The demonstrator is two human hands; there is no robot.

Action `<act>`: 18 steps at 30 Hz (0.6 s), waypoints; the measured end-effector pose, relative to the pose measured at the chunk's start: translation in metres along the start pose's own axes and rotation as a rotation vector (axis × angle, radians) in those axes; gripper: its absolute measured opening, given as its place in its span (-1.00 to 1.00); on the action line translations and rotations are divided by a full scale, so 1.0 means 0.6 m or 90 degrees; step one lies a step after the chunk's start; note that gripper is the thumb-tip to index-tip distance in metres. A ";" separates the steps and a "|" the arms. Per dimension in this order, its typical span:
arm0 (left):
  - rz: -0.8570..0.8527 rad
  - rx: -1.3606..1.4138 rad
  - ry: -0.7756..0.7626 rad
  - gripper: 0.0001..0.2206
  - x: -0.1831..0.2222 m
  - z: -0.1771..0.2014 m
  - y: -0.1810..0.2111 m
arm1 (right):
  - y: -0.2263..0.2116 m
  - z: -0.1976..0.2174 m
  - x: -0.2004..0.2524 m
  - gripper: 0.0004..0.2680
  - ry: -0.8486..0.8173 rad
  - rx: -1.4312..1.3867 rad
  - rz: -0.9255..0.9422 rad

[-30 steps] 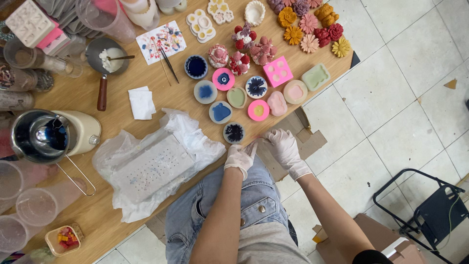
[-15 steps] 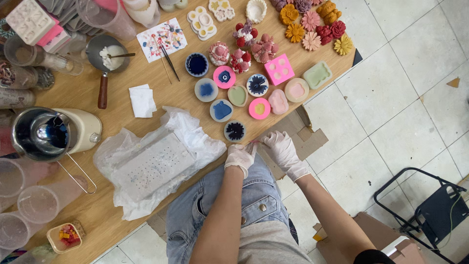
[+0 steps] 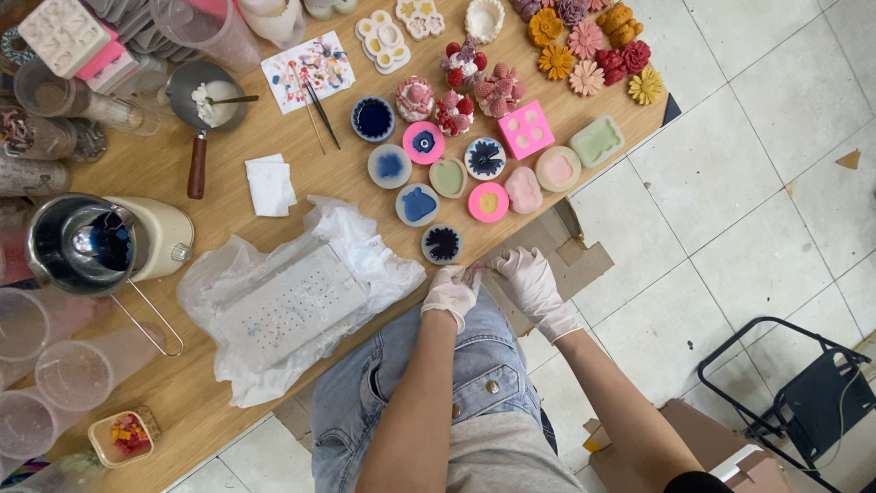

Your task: The person is making decorative candles by hand and using a tool. They use a small spoon to pour colored liquid wax into various molds, add small wax flower decorations to the surface, and use a thin tool to refine the placement of elements.

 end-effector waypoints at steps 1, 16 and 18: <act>0.008 -0.010 -0.026 -0.78 -0.002 0.000 -0.001 | 0.000 0.002 0.001 -0.88 0.002 0.011 -0.002; -0.036 -0.022 -0.032 -0.83 0.002 0.000 -0.015 | 0.002 0.027 0.009 -0.86 -0.015 -0.019 -0.087; -0.038 -0.025 -0.039 -0.83 0.003 -0.003 -0.016 | -0.002 0.037 0.011 -0.87 -0.012 -0.029 -0.107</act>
Point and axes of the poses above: each hand's wrist, its own x-axis away from the middle knuckle, its own z-axis out of the back of the hand, y = z × x, the point moved 4 cm from there along -x, towards the middle knuckle, and after that the axes turned 7 degrees about y, right-handed, at the moved point
